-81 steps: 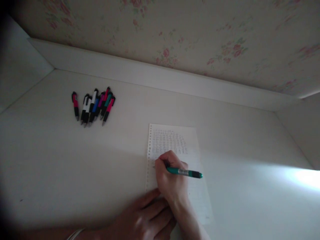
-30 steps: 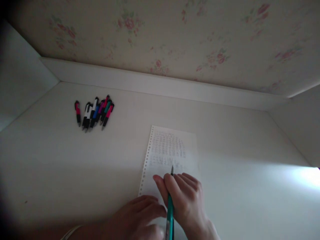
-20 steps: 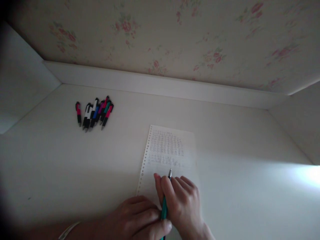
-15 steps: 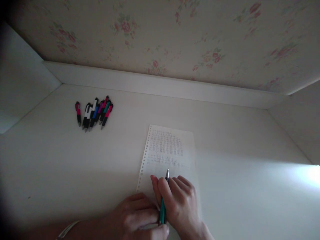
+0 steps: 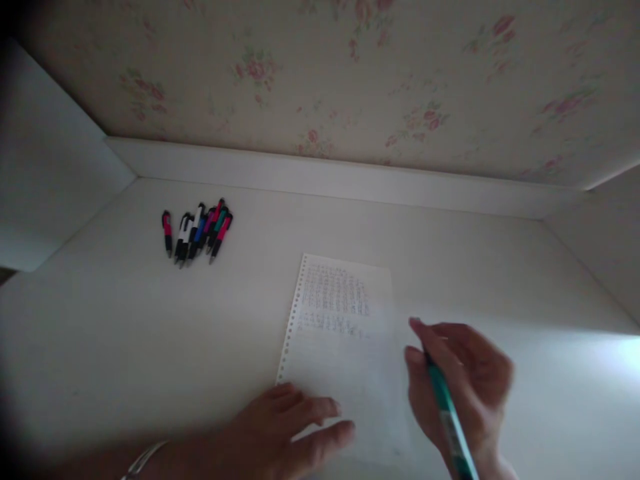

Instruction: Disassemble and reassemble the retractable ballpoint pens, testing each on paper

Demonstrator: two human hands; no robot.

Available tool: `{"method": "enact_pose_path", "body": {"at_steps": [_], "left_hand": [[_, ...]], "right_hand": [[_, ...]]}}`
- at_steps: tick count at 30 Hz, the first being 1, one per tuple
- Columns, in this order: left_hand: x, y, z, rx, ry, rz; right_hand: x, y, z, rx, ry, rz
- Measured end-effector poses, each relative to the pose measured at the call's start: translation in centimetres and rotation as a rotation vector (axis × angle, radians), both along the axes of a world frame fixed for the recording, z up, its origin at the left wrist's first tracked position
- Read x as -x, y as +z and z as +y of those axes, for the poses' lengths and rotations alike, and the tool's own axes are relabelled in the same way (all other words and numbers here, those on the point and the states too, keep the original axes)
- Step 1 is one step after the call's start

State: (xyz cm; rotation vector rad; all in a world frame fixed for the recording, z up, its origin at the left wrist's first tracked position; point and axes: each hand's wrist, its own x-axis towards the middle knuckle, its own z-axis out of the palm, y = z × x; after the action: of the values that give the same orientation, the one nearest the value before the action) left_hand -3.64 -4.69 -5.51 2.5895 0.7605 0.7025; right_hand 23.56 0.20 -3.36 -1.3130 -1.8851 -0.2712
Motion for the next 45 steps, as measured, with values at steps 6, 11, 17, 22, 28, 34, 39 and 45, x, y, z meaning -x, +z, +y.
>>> {"method": "enact_pose_path", "body": {"at_steps": [6, 11, 17, 22, 28, 34, 39, 45], "left_hand": [[-1.2, -1.7, 0.2, -0.147, 0.031, 0.065], [-1.6, -2.3, 0.2, -0.211, 0.106, 0.004], [-2.0, -2.4, 0.3, -0.259, 0.143, -0.070], [-1.8, -2.9, 0.4, -0.204, 0.139, -0.121], [-0.7, 0.7, 1.7, 0.019, 0.157, -0.159], [4.0, 4.1, 6.7, 0.013, 0.623, 0.312], [8.8, 4.5, 10.7, -0.051, 1.051, 0.545], [10.8, 4.2, 12.1, -0.030, 1.208, 0.742]], "right_hand": [[-4.4, -1.7, 1.2, 0.215, -0.571, -0.161], [-5.8, -2.3, 2.0, 0.537, -0.614, -0.234], [-5.9, -1.7, 2.4, 0.571, -0.554, -0.339], [-6.2, -2.4, 2.4, 0.585, -0.564, -0.308], [-6.6, -3.0, 2.1, 0.509, -0.576, -0.332], [-5.7, -2.6, 2.1, 0.352, -0.524, -0.264], [-3.1, -2.5, 1.4, 0.260, -0.367, -0.113], [-1.0, -3.1, 1.1, 0.176, -0.063, -0.120]]}}
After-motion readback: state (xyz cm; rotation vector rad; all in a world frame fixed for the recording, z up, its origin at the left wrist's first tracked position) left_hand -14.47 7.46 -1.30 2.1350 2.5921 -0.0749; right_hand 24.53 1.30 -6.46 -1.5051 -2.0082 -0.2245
